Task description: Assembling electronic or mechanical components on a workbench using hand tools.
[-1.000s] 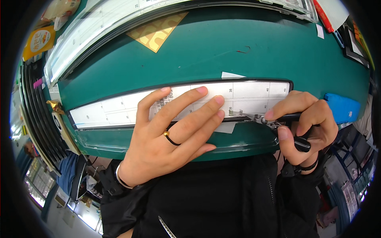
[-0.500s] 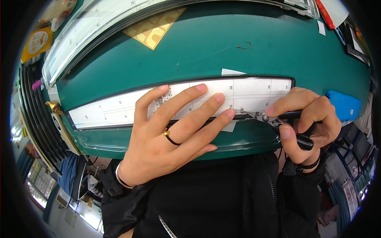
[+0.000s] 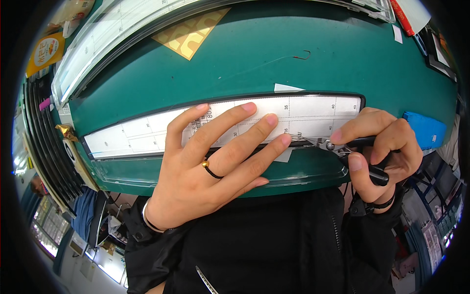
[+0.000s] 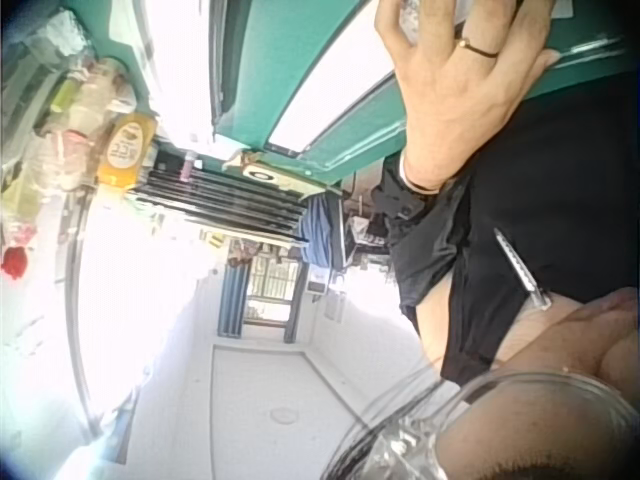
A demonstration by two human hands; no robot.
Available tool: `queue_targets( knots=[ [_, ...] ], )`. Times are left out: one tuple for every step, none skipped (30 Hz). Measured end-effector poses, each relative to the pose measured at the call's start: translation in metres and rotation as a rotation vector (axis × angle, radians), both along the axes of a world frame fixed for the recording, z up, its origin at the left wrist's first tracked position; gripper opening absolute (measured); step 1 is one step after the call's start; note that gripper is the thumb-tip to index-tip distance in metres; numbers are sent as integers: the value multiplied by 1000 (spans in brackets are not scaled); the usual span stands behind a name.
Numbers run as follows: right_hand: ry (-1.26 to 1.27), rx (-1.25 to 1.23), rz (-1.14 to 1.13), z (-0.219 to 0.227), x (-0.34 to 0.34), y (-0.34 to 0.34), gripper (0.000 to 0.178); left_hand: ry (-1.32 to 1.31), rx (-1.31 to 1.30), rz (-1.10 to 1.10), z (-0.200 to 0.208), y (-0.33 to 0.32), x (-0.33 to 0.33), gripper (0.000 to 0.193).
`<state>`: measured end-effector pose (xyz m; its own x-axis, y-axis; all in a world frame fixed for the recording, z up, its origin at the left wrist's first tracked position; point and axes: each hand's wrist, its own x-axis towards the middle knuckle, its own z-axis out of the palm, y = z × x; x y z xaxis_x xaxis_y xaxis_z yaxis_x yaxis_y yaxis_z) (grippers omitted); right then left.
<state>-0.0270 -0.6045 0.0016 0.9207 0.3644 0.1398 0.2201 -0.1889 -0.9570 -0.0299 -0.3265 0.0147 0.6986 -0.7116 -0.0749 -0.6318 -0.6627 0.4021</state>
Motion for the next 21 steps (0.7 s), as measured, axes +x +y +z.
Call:
queue_targets(
  knots=[
    [-4, 2, 0, 1, -1, 0, 24, -5, 0, 0, 1, 0, -1, 50],
    [-2, 1, -1, 1, 0, 0, 24, -5, -1, -1, 1, 0, 0, 50],
    [2, 0, -3, 2, 0, 0, 24, -4, -1, -2, 0, -1, 1, 50],
    [6, -1, -5, 2, 0, -1, 24, -9, -6, -4, 0, -1, 1, 50],
    [7, 1, -3, 1, 1, 0, 24, -15, -7, -2, -1, 0, 1, 50],
    [7, 0, -1, 1, 1, 0, 24, -14, -5, -1, -2, 0, 0, 50],
    [6, -1, 2, 0, 1, 1, 25, -16, -5, 2, -2, 1, 0, 50],
    [7, -3, 1, 0, 1, 1, 25, -18, -9, 3, -3, 1, 0, 50],
    [-4, -6, 8, -1, 1, 1, 25, -17, -11, 2, -3, 0, 0, 50],
    [-16, -9, 16, -1, 1, 0, 26, -14, -12, 1, -3, 0, 1, 51],
    [-16, -7, 17, -1, 2, 0, 26, -12, -9, 3, -2, 0, 1, 51],
    [-34, -21, 44, 0, 3, -1, 26, -12, -8, 3, -2, 0, 1, 51],
    [-53, -36, 71, 0, 4, -1, 27, -16, -12, -1, -1, 0, 1, 51],
    [-53, -35, 71, -1, 5, -1, 27, -21, -16, -6, -1, 0, 1, 51],
    [-53, -22, 72, -1, 5, -1, 27, -21, -16, -8, -1, 0, 2, 51],
    [-52, -8, 72, -1, 5, 0, 27, -17, -19, -14, 0, 0, 2, 51],
    [-53, -7, 70, -1, 4, 1, 27, -12, -23, -22, 0, 1, 2, 50],
    [-22, 10, 47, -2, 3, 2, 27, -12, -22, -25, 0, 1, 2, 50],
    [7, 28, 24, -2, 2, 2, 27, -6, -30, -20, 0, 2, 2, 50],
    [7, 28, 21, -1, 2, 2, 27, 1, -39, -15, -1, 2, 2, 49],
    [12, 14, 21, 0, 2, 2, 27, 0, -39, -18, 0, 2, 2, 49]
  ],
)
